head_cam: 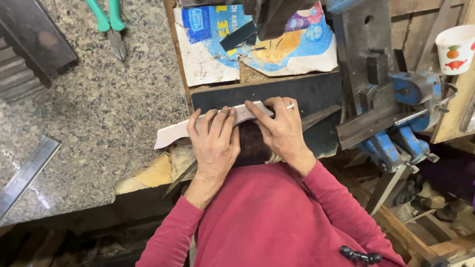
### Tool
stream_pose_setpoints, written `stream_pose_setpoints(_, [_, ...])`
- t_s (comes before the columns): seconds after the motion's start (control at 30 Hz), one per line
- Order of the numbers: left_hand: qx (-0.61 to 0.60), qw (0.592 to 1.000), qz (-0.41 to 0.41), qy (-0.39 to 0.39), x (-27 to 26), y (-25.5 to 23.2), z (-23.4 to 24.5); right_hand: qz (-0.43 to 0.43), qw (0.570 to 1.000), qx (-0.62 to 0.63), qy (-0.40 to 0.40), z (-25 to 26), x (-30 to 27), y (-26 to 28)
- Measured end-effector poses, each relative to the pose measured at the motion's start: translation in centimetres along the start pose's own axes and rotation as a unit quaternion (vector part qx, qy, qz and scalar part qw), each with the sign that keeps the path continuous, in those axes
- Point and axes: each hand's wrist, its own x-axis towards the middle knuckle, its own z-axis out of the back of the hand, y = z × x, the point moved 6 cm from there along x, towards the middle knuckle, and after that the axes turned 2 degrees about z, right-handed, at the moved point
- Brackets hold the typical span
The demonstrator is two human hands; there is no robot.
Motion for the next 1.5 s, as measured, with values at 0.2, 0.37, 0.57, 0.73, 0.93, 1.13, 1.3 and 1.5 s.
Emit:
stream_pose_setpoints(0.2, [0.016,0.999,0.027,-0.001,-0.5,0.2,2.2,-0.013,1.000,-0.019,-0.017,-0.7,-0.4,0.1])
stream_pose_setpoints(0.37, [-0.026,0.995,0.072,0.063,-3.4,2.4,2.4,-0.013,1.000,-0.026,-0.011,-1.0,-0.6,-0.1])
stream_pose_setpoints(0.57, [-0.081,0.993,0.054,0.072,-4.2,3.3,2.4,-0.013,0.999,-0.031,-0.014,-1.1,-0.4,0.0])
stream_pose_setpoints(0.73, [-0.088,0.991,0.043,0.093,-3.8,3.4,2.5,-0.012,0.999,-0.030,-0.014,-1.0,-0.6,0.1])
stream_pose_setpoints(0.93, [-0.078,0.991,0.030,0.105,-3.8,3.2,2.3,-0.014,0.999,-0.034,-0.012,-1.0,-0.7,0.1])
stream_pose_setpoints(1.13, [-0.076,0.991,0.023,0.112,-4.0,3.3,2.3,-0.013,1.000,-0.027,-0.006,-0.4,-0.2,0.6])
stream_pose_setpoints(1.3, [-0.077,0.994,-0.020,0.075,-2.5,1.1,4.9,-0.035,0.995,-0.017,-0.095,5.4,-4.1,0.8])
stream_pose_setpoints(1.5, [-0.121,0.991,-0.019,0.043,2.7,-6.1,5.8,-0.324,0.886,-0.201,-0.263,14.7,-28.0,-6.8])
